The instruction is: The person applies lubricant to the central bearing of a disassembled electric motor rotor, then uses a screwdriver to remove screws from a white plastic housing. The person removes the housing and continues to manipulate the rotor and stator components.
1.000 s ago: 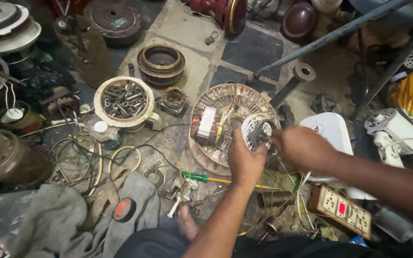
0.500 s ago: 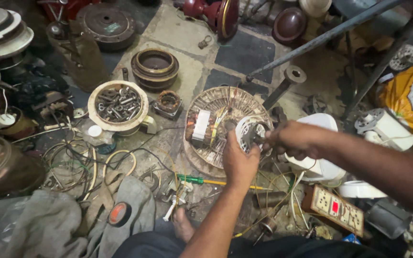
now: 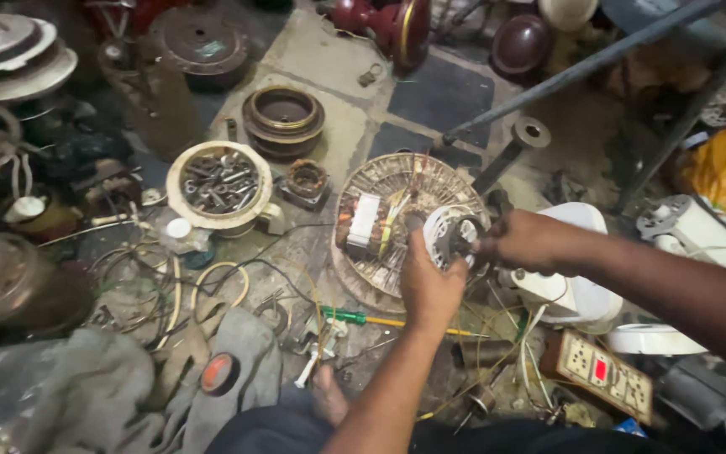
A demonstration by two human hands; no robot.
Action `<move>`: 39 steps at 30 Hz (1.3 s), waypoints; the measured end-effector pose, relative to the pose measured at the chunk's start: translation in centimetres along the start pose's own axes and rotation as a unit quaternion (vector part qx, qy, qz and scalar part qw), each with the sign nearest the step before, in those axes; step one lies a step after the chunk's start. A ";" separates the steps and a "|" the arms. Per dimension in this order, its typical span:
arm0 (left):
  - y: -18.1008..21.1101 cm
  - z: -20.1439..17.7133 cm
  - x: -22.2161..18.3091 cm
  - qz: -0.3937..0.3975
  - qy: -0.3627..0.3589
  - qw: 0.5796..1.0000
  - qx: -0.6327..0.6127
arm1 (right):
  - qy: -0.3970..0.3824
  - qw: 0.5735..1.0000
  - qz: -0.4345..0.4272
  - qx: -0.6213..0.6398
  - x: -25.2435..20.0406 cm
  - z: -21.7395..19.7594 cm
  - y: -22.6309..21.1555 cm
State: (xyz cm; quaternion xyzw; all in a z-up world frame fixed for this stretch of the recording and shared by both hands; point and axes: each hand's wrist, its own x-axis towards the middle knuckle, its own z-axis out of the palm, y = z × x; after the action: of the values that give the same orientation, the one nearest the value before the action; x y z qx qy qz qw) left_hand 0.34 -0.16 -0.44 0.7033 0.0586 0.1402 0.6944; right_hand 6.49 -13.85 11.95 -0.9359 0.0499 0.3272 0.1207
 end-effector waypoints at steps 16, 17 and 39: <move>-0.2 0.4 -0.1 0.006 -0.007 1.000 0.015 | 0.161 0.918 -0.229 -0.282 -2.1 0.8 -0.4; 0.0 0.2 -0.2 0.010 -0.006 1.000 0.013 | 0.202 0.828 -0.301 -0.429 -2.9 1.0 -0.5; 0.3 0.3 0.7 -0.032 -0.022 0.999 -0.017 | 0.220 0.965 -0.092 -0.106 -4.8 2.3 3.3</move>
State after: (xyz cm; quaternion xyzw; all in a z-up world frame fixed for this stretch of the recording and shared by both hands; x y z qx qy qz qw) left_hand 1.09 -0.23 -0.02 0.6923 0.0637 0.1036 0.7113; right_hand 0.80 -16.37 12.58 -0.9928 -0.0463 0.1042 0.0370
